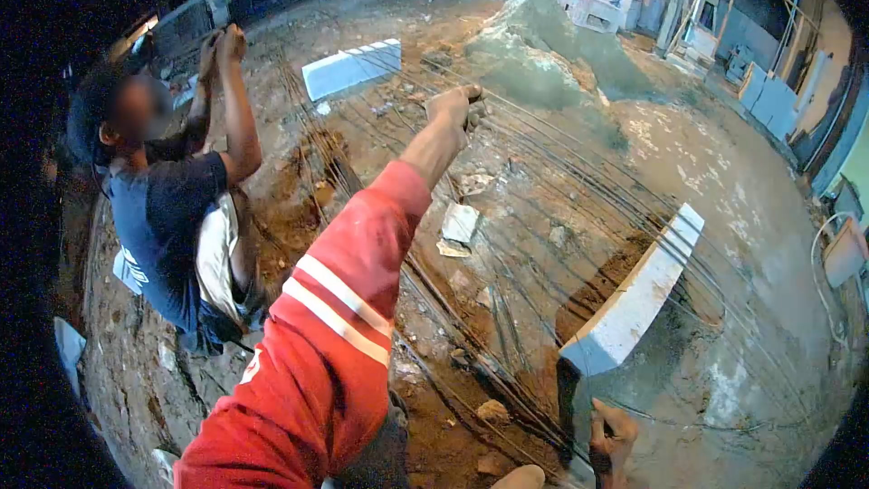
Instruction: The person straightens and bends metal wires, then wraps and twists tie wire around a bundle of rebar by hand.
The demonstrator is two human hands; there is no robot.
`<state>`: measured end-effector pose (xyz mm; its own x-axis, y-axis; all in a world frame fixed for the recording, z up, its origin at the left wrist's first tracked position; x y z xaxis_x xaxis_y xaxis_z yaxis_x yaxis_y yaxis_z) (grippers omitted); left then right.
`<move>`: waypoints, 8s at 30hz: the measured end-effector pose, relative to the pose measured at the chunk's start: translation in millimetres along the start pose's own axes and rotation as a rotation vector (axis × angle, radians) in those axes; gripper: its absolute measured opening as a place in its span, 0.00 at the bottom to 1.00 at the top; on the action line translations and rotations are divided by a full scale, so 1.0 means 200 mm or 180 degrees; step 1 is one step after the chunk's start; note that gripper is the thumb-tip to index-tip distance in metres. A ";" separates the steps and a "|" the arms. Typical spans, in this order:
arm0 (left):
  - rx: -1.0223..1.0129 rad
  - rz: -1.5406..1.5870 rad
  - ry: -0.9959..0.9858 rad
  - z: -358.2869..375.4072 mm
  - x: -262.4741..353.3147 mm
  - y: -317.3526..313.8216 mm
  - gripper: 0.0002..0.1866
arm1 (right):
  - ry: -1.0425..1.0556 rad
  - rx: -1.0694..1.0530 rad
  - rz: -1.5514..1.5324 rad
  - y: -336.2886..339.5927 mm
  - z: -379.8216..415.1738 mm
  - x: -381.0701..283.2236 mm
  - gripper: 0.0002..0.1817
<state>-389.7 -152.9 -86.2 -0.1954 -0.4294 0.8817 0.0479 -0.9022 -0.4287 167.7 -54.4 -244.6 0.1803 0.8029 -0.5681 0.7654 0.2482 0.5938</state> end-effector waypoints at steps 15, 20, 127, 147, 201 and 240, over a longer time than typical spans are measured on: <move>-0.1622 0.1356 0.0544 -0.03 0.15 -0.02 0.12 | -0.4434 -0.0844 -0.3345 -0.19 0.27 0.04 0.07; -0.1646 0.0843 0.0660 -0.58 0.01 0.06 0.12 | -0.1879 -0.0772 -0.0517 -0.03 0.08 -0.08 0.07; -0.5641 -0.5001 -0.4857 0.73 -1.63 0.77 0.35 | -0.0225 -0.1938 0.0787 -0.91 0.31 0.26 0.28; -0.5929 -0.4156 -0.2875 0.62 -1.72 0.64 0.12 | -0.0796 -0.1365 0.0145 -0.69 0.16 0.26 0.11; 0.1262 -0.2958 -0.0833 0.34 -1.02 2.09 0.09 | -0.1187 -0.2104 -0.0965 -2.56 -0.30 -0.91 0.29; 0.1405 -0.3122 -0.1803 0.45 -1.06 2.01 0.21 | -0.1231 -0.1777 -0.1258 -2.80 -0.31 -0.79 0.10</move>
<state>-240.8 -428.7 -428.6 0.1144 0.5855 0.8025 0.4707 -0.7434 0.4752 -327.7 -287.6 -452.2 0.2402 0.3782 -0.8940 0.4123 0.7941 0.4466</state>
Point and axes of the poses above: each hand's wrist, its own z-axis away from the middle knuckle, its own y-axis out of the back of the hand, x = y × z, the point moved 5 cm from there along -z, towards the middle knuckle, and after that the axes turned 10 degrees about x, right-handed, at the moved point
